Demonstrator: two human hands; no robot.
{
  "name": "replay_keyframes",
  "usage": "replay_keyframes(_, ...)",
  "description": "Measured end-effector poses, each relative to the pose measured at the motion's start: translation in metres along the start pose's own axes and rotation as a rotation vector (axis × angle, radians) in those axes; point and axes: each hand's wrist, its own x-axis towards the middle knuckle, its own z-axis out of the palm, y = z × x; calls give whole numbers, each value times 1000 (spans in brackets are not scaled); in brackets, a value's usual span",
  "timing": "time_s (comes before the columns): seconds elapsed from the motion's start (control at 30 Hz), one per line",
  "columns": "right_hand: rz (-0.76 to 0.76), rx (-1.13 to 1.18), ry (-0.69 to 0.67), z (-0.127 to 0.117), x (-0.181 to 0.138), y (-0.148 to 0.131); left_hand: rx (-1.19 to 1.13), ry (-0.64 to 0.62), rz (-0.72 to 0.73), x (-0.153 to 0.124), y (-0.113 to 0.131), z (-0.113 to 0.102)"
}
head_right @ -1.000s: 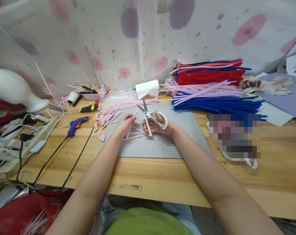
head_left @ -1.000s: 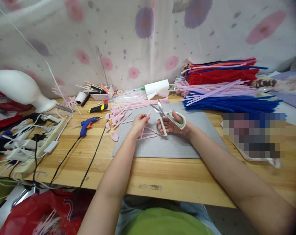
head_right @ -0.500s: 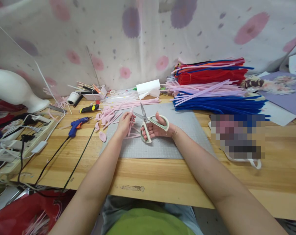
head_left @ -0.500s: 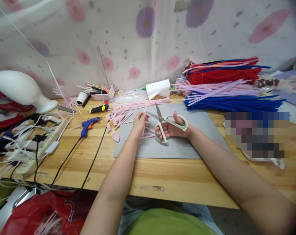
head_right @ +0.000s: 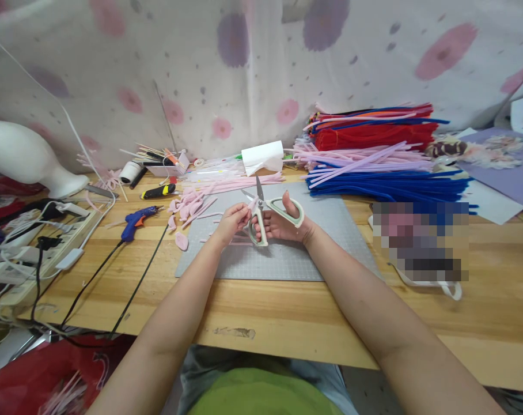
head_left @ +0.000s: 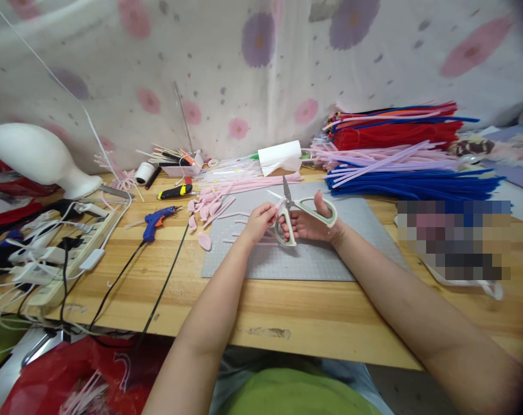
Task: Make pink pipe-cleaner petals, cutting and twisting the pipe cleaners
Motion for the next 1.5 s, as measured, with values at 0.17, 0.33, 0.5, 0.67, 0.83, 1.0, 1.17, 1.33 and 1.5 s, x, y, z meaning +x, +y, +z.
replay_keyframes(0.17,14,8,-68,3,-3,0,-3,-79,23,0,-2,-1)
replay_keyframes(0.33,-89,21,-88,0,-1,0,11,-22,31,3,-3,-3)
replay_keyframes(0.5,-136,33,-69,-2,5,2,32,31,7,7,-3,-5)
replay_keyframes(0.67,-150,100,-23,3,6,5,47,60,39,9,-3,-3)
replay_keyframes(0.83,-58,138,19,10,4,2,46,68,52,10,-5,-5)
replay_keyframes(1.0,-1,57,100,6,9,3,122,82,111,13,-12,-11)
replay_keyframes(1.17,-72,-254,239,5,4,-4,323,154,171,12,-6,-29)
replay_keyframes(1.33,-219,-1150,866,-16,-14,-18,937,305,293,0,8,-53)
replay_keyframes(1.5,-165,-1702,1250,-41,-25,-20,1215,6,291,-5,4,-66)
